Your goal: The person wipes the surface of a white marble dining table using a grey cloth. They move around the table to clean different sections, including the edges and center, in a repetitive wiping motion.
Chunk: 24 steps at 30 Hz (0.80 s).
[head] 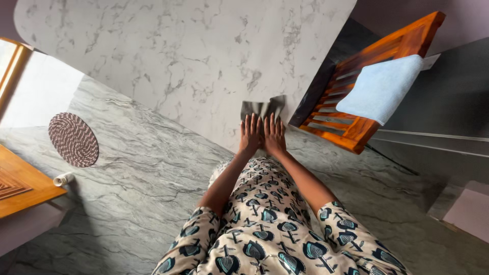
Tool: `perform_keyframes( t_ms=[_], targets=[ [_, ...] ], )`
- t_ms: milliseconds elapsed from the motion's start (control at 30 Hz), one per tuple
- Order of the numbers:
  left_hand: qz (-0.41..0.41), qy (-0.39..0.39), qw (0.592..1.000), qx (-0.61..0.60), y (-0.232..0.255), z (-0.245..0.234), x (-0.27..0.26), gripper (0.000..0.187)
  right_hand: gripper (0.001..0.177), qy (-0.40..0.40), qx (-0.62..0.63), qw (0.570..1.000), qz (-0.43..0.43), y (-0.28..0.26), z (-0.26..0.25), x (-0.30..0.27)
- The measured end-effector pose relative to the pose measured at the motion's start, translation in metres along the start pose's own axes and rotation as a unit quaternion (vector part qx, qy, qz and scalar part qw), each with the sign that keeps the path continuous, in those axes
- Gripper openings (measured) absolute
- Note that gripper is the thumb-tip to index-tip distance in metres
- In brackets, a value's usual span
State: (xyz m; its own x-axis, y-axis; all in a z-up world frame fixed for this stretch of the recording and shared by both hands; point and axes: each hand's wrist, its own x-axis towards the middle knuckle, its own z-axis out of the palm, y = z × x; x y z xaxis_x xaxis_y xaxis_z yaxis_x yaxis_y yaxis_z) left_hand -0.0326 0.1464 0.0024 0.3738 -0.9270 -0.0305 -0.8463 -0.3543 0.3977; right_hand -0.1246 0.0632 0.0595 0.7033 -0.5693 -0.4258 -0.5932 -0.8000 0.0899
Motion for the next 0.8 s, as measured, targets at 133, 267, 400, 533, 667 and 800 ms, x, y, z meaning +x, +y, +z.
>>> perform_keyframes(
  t_ms=[133,267,400,533,667,800],
  targets=[
    [-0.010,0.003,0.995,-0.096,-0.024,-0.006,-0.052,0.085,0.086,-0.005,-0.068,0.996,-0.055,-0.043,0.008,-0.019],
    [-0.025,-0.038,0.985,-0.167,-0.041,-0.007,-0.087,0.091,0.087,-0.046,-0.047,0.994,-0.089,-0.070,0.014,-0.028],
    [-0.018,-0.017,0.994,-0.107,-0.039,-0.010,-0.107,0.095,0.093,-0.078,-0.019,0.994,-0.077,-0.079,0.015,-0.040],
    [-0.047,-0.009,0.974,-0.224,-0.029,-0.013,-0.109,0.094,0.095,-0.047,-0.030,0.992,-0.111,-0.070,0.009,-0.048],
    [-0.084,0.024,0.978,-0.190,-0.012,-0.017,-0.095,0.087,0.099,-0.036,-0.020,0.993,-0.113,-0.046,0.003,-0.042],
    [-0.107,0.001,0.972,-0.209,0.006,-0.015,-0.059,0.089,0.107,-0.044,-0.032,0.994,-0.096,-0.014,-0.006,-0.019]
  ],
)
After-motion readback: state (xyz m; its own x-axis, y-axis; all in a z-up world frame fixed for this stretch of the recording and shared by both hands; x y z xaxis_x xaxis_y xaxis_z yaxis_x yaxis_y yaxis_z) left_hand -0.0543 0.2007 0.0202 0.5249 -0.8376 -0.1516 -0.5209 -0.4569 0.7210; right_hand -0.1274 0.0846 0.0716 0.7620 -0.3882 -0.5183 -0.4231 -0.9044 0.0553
